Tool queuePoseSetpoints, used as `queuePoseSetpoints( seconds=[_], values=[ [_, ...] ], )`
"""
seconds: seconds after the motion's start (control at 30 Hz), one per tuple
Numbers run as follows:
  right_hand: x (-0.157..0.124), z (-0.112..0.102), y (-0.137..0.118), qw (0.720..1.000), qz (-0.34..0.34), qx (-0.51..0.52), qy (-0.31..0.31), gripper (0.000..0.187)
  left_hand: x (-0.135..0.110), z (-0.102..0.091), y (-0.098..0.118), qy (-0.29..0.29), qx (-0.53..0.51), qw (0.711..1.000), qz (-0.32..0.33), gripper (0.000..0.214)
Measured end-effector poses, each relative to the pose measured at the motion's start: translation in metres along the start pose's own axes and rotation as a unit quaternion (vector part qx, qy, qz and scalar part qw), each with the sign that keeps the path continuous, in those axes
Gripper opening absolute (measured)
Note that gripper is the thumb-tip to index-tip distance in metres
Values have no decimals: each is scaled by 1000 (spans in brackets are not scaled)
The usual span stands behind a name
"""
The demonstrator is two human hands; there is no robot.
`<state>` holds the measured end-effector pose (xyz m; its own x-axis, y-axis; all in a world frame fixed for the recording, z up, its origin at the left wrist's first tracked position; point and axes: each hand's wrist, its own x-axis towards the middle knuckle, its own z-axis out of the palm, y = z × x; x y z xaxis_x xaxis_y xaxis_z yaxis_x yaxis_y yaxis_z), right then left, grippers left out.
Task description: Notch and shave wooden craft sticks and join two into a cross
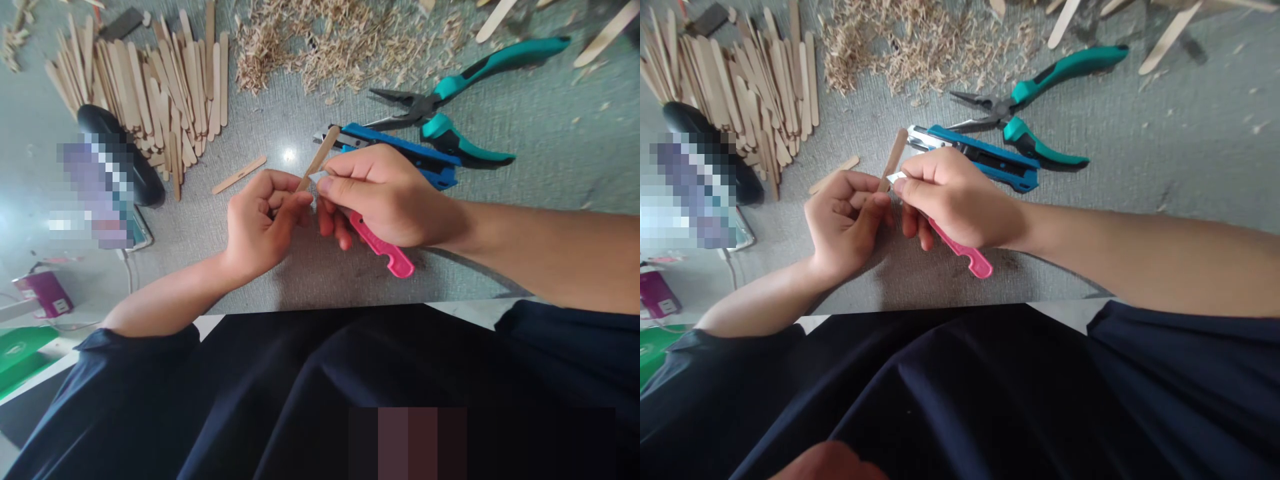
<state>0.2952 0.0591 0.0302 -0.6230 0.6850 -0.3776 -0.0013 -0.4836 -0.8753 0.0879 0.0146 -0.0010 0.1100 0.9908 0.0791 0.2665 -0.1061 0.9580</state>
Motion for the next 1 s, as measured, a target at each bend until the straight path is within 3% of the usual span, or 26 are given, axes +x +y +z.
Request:
queuePoseSetpoints(
  seconds=[0.17, 0.47, 0.67, 0.8, 1.0],
  values=[
    [-1, 6, 1, 998, 6, -47, 45, 46, -1, 1, 0, -3, -19, 1000, 4, 39],
    [-2, 8, -4, 995, 22, -75, 60, 50, -4, 0, -4, 3, 31, 999, 35, 35],
    [-2, 9, -6, 991, 23, -110, 73, 53, -6, 0, -2, 2, 81, 997, 20, 22],
    [-2, 11, -5, 989, 43, -117, 77, 53, -4, 4, 4, 9, 53, 998, 31, 32],
    [0, 9, -6, 995, 26, -74, 61, 51, -2, 1, 3, -12, 2, 1000, -16, 44]
  ],
)
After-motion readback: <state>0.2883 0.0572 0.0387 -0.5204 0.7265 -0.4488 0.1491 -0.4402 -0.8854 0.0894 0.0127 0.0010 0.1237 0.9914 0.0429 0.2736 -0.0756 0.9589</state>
